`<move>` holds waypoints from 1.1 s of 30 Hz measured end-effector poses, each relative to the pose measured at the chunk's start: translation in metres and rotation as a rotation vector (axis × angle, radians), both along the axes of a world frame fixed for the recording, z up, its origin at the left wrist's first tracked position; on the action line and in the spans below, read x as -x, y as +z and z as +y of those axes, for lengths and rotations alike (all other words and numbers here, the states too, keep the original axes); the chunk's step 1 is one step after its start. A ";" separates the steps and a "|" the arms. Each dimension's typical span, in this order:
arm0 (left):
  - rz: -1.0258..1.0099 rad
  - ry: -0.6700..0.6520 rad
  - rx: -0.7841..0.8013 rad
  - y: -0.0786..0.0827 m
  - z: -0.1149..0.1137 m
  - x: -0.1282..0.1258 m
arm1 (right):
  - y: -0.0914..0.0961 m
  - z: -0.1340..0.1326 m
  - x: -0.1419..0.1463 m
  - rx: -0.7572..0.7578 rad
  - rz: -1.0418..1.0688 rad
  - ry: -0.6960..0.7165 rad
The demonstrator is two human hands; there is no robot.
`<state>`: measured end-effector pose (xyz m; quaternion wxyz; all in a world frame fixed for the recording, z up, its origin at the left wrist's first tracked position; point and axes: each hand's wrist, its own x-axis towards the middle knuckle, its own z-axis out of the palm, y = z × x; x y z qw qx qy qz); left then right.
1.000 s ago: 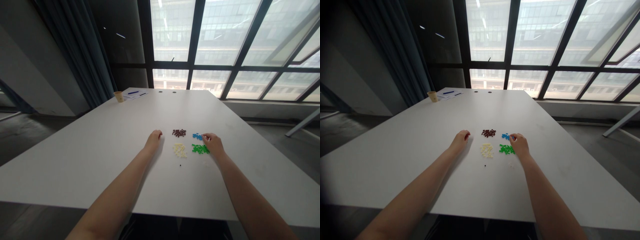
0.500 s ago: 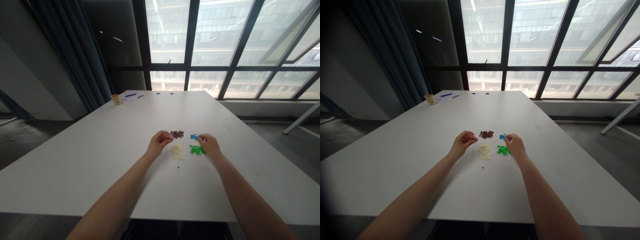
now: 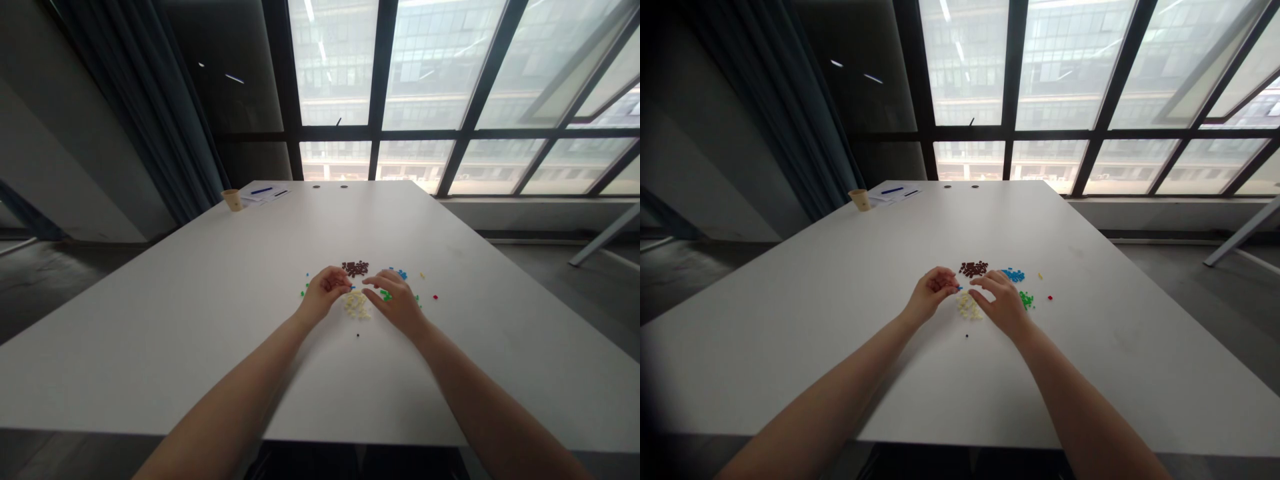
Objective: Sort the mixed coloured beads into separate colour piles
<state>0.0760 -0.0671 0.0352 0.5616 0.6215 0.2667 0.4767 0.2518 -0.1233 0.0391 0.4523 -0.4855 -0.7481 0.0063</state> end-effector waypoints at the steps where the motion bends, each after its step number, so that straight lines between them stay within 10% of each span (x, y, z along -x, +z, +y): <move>1: -0.001 -0.005 -0.001 0.000 -0.001 0.000 | 0.001 -0.002 0.005 -0.019 -0.001 0.006; 20: 0.099 0.034 -0.074 -0.001 0.005 0.002 | -0.003 0.002 0.007 -0.049 -0.002 -0.013; 26: 0.532 0.473 -0.156 -0.020 0.061 0.048 | -0.022 0.021 -0.062 0.174 -0.038 -0.357; 33: 1.014 0.540 -0.283 -0.044 0.082 0.065 | -0.043 0.026 -0.083 0.442 -0.141 -0.587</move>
